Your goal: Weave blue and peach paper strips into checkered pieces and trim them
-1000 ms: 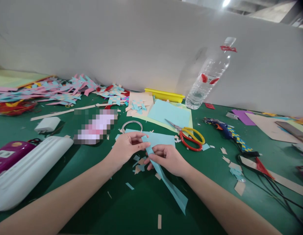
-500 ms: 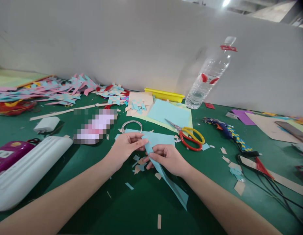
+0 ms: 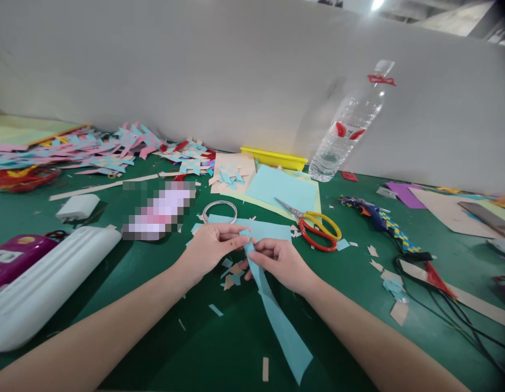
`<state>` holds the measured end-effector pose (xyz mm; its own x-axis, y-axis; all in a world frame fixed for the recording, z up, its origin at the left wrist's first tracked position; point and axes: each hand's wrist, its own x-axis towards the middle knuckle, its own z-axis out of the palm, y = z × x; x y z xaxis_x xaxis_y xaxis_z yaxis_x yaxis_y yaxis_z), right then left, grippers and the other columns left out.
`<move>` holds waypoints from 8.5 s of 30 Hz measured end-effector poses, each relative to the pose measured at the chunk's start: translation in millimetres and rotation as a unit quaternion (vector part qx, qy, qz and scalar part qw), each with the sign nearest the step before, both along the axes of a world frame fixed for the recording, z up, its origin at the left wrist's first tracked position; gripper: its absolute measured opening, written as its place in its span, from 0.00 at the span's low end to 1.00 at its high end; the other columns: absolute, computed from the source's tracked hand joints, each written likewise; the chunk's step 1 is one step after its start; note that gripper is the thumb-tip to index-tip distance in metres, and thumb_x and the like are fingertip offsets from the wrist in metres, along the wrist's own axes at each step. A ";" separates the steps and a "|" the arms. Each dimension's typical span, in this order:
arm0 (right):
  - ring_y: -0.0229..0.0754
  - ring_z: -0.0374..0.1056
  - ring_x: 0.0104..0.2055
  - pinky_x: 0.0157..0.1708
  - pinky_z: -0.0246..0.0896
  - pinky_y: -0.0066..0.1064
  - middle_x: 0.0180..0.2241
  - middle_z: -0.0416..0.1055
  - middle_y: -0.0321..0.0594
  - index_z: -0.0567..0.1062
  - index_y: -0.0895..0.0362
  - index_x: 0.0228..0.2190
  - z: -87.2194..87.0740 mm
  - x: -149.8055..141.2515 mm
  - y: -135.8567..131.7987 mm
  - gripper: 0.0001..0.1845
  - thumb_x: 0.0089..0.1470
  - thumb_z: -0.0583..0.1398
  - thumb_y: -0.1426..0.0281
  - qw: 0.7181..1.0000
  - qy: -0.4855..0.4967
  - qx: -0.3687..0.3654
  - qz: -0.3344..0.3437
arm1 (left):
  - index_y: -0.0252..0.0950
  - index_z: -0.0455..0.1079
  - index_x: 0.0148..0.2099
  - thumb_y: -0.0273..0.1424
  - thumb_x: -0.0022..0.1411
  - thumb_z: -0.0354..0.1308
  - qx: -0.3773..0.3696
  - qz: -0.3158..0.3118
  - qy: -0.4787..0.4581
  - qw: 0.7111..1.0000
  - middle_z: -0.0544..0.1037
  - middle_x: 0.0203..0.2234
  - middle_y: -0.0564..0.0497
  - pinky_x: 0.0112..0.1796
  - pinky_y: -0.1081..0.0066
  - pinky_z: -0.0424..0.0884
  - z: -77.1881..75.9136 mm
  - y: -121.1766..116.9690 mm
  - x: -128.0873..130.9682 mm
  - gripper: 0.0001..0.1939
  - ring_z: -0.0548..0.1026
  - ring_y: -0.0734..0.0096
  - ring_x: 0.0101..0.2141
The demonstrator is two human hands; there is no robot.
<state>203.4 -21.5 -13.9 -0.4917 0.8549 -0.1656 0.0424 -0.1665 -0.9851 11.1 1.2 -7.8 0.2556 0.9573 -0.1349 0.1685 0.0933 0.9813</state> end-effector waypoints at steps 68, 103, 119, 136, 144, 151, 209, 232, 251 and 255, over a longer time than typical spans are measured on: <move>0.38 0.75 0.29 0.35 0.70 0.30 0.30 0.78 0.40 0.76 0.59 0.31 -2.7 1.3 2.3 0.12 0.52 0.63 0.62 0.998 0.043 0.031 -0.016 | 0.35 0.65 0.27 0.35 0.53 0.65 0.067 -0.027 0.002 0.997 0.72 0.18 0.57 0.24 0.77 0.65 2.5 -3.7 4.7 0.13 0.71 0.76 0.22; 0.39 0.74 0.32 0.38 0.68 0.33 0.29 0.77 0.39 0.74 0.58 0.30 -0.8 2.7 4.3 0.14 0.50 0.64 0.59 1.000 0.022 -0.002 -0.003 | 0.36 0.68 0.26 0.37 0.58 0.60 0.103 -0.059 0.103 0.988 0.75 0.19 0.54 0.26 0.75 0.66 5.3 -0.1 -0.8 0.13 0.73 0.72 0.23; 0.30 0.54 0.20 0.21 0.50 0.25 0.17 0.58 0.28 0.63 0.56 0.21 5.5 2.1 2.9 0.20 0.49 0.63 0.56 0.996 -0.068 0.038 0.034 | 0.36 0.67 0.21 0.37 0.56 0.61 0.173 -0.049 0.141 0.974 0.73 0.16 0.55 0.23 0.75 0.64 9.5 -4.5 1.7 0.15 0.70 0.73 0.20; 0.30 0.48 0.21 0.21 0.46 0.26 0.18 0.54 0.27 0.62 0.56 0.20 6.8 5.5 4.6 0.20 0.47 0.64 0.59 0.992 -0.084 0.070 0.060 | 0.36 0.71 0.36 0.42 0.57 0.61 0.105 0.015 0.034 0.994 0.72 0.20 0.55 0.27 0.73 0.68 0.1 -0.9 -0.3 0.14 0.71 0.73 0.22; 0.29 0.48 0.19 0.20 0.42 0.26 0.16 0.57 0.27 0.68 0.57 0.22 0.2 1.9 6.0 0.20 0.45 0.66 0.55 1.000 0.007 0.009 -0.016 | 0.35 0.66 0.46 0.43 0.61 0.56 0.039 -0.037 -0.008 0.999 0.73 0.21 0.55 0.26 0.73 0.69 3.9 -1.9 4.3 0.18 0.72 0.73 0.23; 0.28 0.48 0.17 0.20 0.41 0.26 0.14 0.56 0.26 0.70 0.59 0.23 -0.8 1.6 6.2 0.19 0.44 0.67 0.56 0.994 0.070 -0.017 -0.084 | 0.35 0.69 0.32 0.41 0.59 0.59 -0.012 -0.124 -0.007 0.992 0.74 0.21 0.54 0.24 0.76 0.68 -1.3 -4.6 6.2 0.14 0.71 0.76 0.21; 0.31 0.54 0.17 0.19 0.50 0.27 0.15 0.61 0.30 0.71 0.58 0.23 -3.5 -4.1 -2.0 0.17 0.50 0.63 0.57 0.982 -0.024 0.078 -0.172 | 0.34 0.67 0.25 0.39 0.53 0.65 -0.030 -0.120 0.056 0.991 0.77 0.18 0.54 0.19 0.78 0.61 11.8 -6.7 5.4 0.15 0.70 0.78 0.17; 0.31 0.55 0.16 0.20 0.50 0.28 0.15 0.64 0.34 0.70 0.58 0.14 -4.9 0.2 4.3 0.22 0.49 0.64 0.58 0.962 0.034 0.070 -0.263 | 0.34 0.73 0.31 0.39 0.57 0.63 -0.045 -0.109 0.049 0.992 0.81 0.26 0.50 0.33 0.73 0.72 10.0 0.7 -1.4 0.12 0.77 0.72 0.26; 0.35 0.68 0.23 0.26 0.65 0.28 0.21 0.74 0.38 0.78 0.58 0.24 0.4 -0.6 2.5 0.14 0.49 0.64 0.58 0.968 -0.018 0.090 -0.233 | 0.36 0.73 0.29 0.38 0.53 0.65 -0.051 -0.108 0.053 0.991 0.81 0.26 0.51 0.32 0.72 0.73 7.3 -2.1 -0.7 0.11 0.78 0.69 0.28; 0.40 0.74 0.29 0.32 0.71 0.32 0.27 0.78 0.39 0.80 0.57 0.29 -2.3 -3.7 2.0 0.12 0.45 0.66 0.60 0.976 0.008 0.068 -0.206 | 0.36 0.74 0.30 0.40 0.53 0.65 -0.033 -0.111 0.074 0.991 0.81 0.25 0.51 0.31 0.71 0.73 4.8 -1.7 -0.1 0.12 0.79 0.67 0.29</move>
